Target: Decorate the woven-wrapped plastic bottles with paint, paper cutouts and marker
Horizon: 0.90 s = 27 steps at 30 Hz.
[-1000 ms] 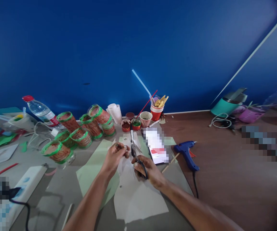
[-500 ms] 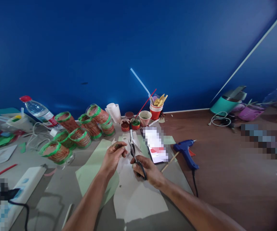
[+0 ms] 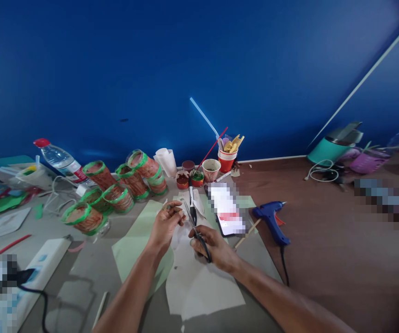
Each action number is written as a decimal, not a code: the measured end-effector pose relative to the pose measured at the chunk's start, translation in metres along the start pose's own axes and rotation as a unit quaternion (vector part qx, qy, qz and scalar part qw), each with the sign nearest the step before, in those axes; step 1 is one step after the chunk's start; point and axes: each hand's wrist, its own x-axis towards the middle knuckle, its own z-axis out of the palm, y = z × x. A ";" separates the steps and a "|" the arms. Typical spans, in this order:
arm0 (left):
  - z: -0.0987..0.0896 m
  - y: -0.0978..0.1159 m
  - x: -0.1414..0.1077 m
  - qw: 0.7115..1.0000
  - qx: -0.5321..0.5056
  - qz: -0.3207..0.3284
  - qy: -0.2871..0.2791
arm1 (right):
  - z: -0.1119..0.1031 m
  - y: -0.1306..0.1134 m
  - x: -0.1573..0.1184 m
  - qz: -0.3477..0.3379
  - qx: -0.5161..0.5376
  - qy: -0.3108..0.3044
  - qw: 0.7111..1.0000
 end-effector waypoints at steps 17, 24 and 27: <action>0.003 -0.003 -0.001 1.000 0.001 0.004 0.003 | 0.004 -0.003 0.000 0.018 -0.002 0.017 1.000; 0.007 -0.003 -0.002 1.000 0.001 0.005 -0.003 | 0.003 0.000 0.001 0.004 0.002 0.016 1.000; 0.006 -0.003 -0.002 1.000 0.007 0.006 -0.005 | 0.003 0.001 0.001 0.005 -0.006 0.019 1.000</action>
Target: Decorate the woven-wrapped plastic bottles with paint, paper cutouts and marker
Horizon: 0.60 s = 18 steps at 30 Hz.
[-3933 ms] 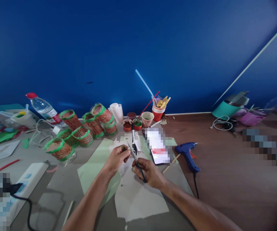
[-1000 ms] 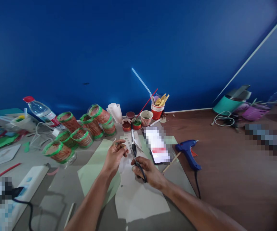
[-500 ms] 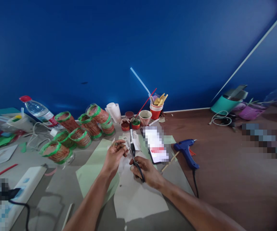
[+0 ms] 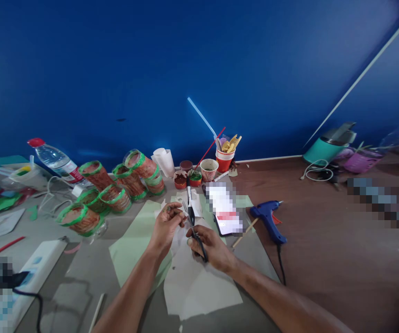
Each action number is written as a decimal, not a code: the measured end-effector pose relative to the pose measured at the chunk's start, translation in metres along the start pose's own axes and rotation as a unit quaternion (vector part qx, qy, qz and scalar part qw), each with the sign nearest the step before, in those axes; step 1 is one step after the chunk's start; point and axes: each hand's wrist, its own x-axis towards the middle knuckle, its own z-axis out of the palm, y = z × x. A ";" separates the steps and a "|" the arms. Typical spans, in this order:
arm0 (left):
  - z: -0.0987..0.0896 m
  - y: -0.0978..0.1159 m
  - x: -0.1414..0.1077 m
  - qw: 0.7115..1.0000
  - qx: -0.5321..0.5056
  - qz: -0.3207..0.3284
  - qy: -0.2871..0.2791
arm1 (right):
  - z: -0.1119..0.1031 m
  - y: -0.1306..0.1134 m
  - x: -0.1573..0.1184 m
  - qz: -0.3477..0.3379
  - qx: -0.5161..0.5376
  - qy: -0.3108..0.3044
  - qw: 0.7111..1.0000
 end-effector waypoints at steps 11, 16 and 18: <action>-0.002 -0.002 0.000 1.000 0.016 0.011 0.001 | 0.000 0.000 0.001 0.004 -0.012 0.010 1.000; 0.000 0.001 -0.001 1.000 0.020 0.006 0.001 | -0.002 0.003 0.002 -0.014 -0.031 0.006 0.999; 0.001 0.001 -0.002 1.000 0.018 0.005 -0.003 | -0.002 0.003 0.002 -0.021 -0.036 0.005 0.999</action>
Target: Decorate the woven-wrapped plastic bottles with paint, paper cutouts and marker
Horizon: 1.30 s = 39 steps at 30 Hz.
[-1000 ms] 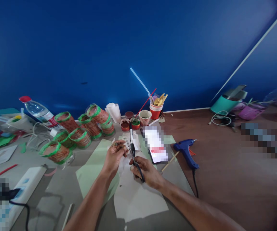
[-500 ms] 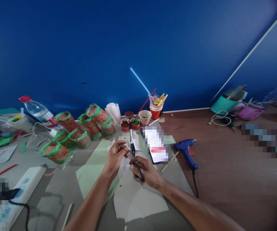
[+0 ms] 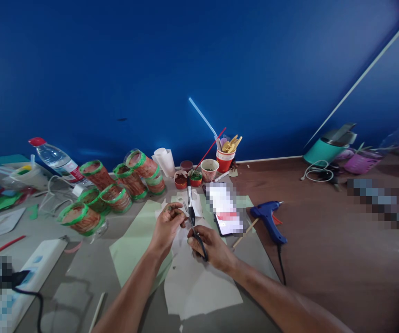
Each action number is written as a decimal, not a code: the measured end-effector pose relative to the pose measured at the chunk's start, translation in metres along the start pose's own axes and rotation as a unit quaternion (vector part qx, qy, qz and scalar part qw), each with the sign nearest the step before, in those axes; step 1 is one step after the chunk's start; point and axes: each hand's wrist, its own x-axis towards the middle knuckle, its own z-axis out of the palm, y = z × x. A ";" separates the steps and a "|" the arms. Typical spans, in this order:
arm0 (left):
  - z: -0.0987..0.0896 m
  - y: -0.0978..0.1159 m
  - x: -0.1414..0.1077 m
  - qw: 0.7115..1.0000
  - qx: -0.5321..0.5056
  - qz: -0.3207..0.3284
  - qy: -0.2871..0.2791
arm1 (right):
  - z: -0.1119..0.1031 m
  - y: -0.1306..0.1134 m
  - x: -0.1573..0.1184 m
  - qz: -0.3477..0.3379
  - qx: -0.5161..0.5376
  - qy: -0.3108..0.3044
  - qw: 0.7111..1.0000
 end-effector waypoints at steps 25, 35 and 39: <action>-0.004 -0.005 0.003 1.000 -0.002 0.004 -0.005 | 0.002 0.004 0.001 -0.015 0.008 0.001 1.000; -0.007 -0.007 0.004 1.000 -0.014 0.007 0.008 | -0.001 -0.006 -0.002 0.009 0.005 0.001 1.000; -0.003 -0.005 0.003 1.000 -0.019 0.007 0.014 | 0.000 -0.005 -0.002 0.007 0.004 -0.002 1.000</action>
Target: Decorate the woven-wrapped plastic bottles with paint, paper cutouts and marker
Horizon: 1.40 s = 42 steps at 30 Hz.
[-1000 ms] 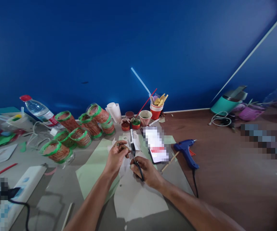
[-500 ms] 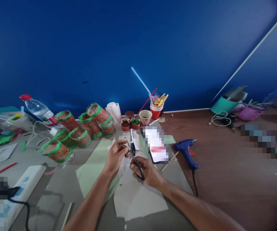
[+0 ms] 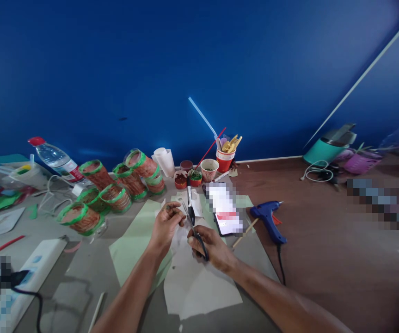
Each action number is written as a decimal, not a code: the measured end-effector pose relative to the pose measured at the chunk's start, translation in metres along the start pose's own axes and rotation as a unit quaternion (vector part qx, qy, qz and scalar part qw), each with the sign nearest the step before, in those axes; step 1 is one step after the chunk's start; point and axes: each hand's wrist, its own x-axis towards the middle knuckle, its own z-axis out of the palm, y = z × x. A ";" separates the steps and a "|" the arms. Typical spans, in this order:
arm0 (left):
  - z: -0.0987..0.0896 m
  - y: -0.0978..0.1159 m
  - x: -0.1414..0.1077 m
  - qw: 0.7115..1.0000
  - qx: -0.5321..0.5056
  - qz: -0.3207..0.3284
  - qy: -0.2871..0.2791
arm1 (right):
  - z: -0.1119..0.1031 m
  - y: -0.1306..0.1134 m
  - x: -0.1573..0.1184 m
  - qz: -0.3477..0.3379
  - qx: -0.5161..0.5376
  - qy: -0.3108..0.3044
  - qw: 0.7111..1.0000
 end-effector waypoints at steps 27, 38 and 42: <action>0.003 0.000 -0.004 0.999 0.001 -0.051 0.002 | 0.004 0.002 0.001 0.016 0.030 0.019 0.999; 0.007 0.004 -0.006 0.997 0.016 -0.071 -0.003 | 0.004 0.004 0.001 0.011 0.017 0.029 0.999; 0.008 0.006 -0.007 0.997 0.018 -0.076 -0.002 | 0.004 0.004 0.002 0.010 0.019 0.031 0.999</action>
